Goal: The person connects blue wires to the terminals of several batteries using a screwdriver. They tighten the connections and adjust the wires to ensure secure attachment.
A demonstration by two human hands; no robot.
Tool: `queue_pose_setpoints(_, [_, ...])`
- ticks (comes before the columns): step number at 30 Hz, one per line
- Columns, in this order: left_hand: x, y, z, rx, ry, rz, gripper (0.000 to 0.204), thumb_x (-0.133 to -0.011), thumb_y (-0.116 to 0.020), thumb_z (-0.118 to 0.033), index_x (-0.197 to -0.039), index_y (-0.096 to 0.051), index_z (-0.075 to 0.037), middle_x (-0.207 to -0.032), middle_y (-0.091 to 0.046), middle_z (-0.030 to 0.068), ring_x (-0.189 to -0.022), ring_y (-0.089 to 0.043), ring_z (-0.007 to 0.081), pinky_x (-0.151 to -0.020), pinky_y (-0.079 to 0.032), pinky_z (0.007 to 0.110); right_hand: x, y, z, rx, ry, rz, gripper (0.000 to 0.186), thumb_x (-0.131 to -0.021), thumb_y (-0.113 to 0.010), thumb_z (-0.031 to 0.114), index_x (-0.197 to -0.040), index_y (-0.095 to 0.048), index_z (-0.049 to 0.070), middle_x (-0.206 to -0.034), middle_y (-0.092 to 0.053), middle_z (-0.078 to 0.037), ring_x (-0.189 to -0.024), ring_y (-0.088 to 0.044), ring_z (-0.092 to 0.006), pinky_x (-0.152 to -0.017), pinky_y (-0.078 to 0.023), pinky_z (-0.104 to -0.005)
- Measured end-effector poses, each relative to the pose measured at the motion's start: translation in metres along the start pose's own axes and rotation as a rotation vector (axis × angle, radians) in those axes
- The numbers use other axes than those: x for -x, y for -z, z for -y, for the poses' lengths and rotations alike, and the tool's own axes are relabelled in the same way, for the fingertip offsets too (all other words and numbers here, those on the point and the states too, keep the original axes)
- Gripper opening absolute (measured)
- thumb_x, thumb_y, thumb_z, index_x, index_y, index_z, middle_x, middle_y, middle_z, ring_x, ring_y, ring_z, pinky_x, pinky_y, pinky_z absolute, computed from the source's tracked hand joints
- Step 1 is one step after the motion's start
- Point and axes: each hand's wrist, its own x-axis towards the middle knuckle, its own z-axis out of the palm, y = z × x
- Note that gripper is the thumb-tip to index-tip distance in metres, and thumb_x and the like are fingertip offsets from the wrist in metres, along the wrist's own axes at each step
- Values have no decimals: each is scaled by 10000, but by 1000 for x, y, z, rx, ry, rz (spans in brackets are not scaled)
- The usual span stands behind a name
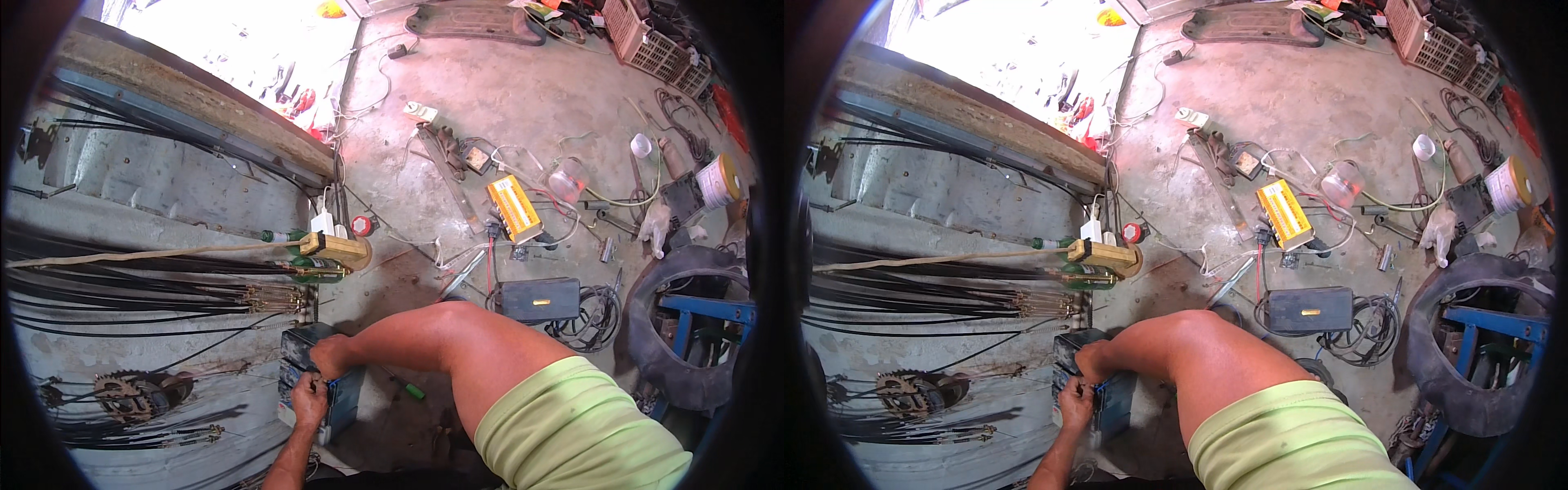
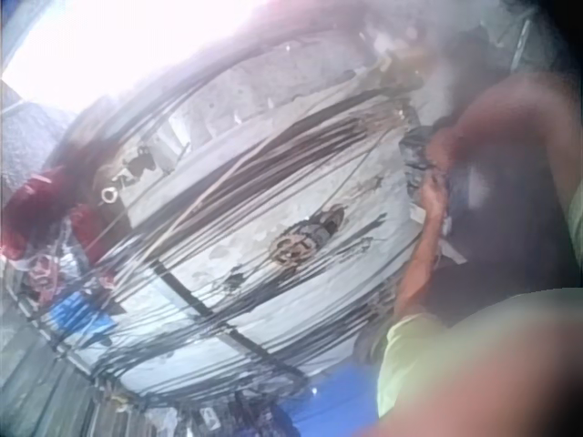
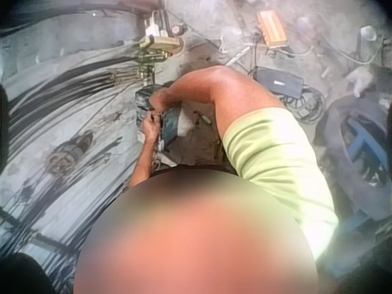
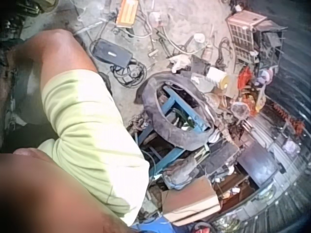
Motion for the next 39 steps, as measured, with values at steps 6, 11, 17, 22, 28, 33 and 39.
queue_pose_setpoints(6, [0,2,0,48,-1,-5,143,-910,-701,-145,-881,-679,-7,-727,-681,142,-630,-650,217,-621,-513,379,7,8,6,4,-30,15,423,-788,-722,346,-1064,-745,27,-1142,-725,-219,-1109,-690,-378,-919,-563,-465])
queue_pose_setpoints(11, [-2,2,2,10,11,11,122,-903,-700,-126,-878,-672,-10,-728,-681,142,-623,-650,210,-616,-515,375,3,3,1,8,-14,16,406,-786,-715,327,-1066,-748,35,-1152,-724,-213,-1120,-687,-372,-932,-559,-462])
queue_pose_setpoints(17, [-2,-1,1,-11,-7,-5,69,-890,-695,-87,-892,-673,-22,-733,-677,150,-627,-658,215,-625,-520,375,-3,-5,-1,-2,-23,-3,390,-787,-718,333,-1056,-741,52,-1135,-727,-206,-1114,-687,-371,-932,-557,-465])
queue_pose_setpoints(22, [-2,5,0,-29,60,42,82,-891,-703,-95,-884,-663,-24,-751,-675,177,-653,-679,306,-639,-525,396,-5,-7,-4,5,-22,-11,405,-789,-724,358,-1060,-738,58,-1138,-729,-196,-1117,-685,-369,-940,-553,-459])
queue_pose_setpoints(28, [-4,3,-1,-114,-45,38,131,-906,-699,-144,-899,-655,-21,-761,-680,190,-688,-681,378,-648,-531,425,-2,3,3,31,-66,65,432,-792,-725,365,-1092,-750,56,-1169,-725,-193,-1129,-685,-358,-934,-556,-454])
queue_pose_setpoints(33, [-3,2,-7,-39,11,31,107,-890,-696,-122,-911,-657,-24,-777,-681,197,-713,-692,380,-661,-539,430,7,11,9,13,-79,55,441,-785,-728,369,-1088,-758,50,-1171,-727,-192,-1132,-686,-356,-937,-557,-445])
queue_pose_setpoints(39, [-5,2,3,-140,-32,31,103,-888,-703,-126,-914,-670,-32,-775,-695,183,-703,-705,352,-663,-543,421,7,12,10,38,-53,69,434,-789,-724,359,-1084,-758,43,-1167,-727,-198,-1120,-691,-359,-937,-559,-448])
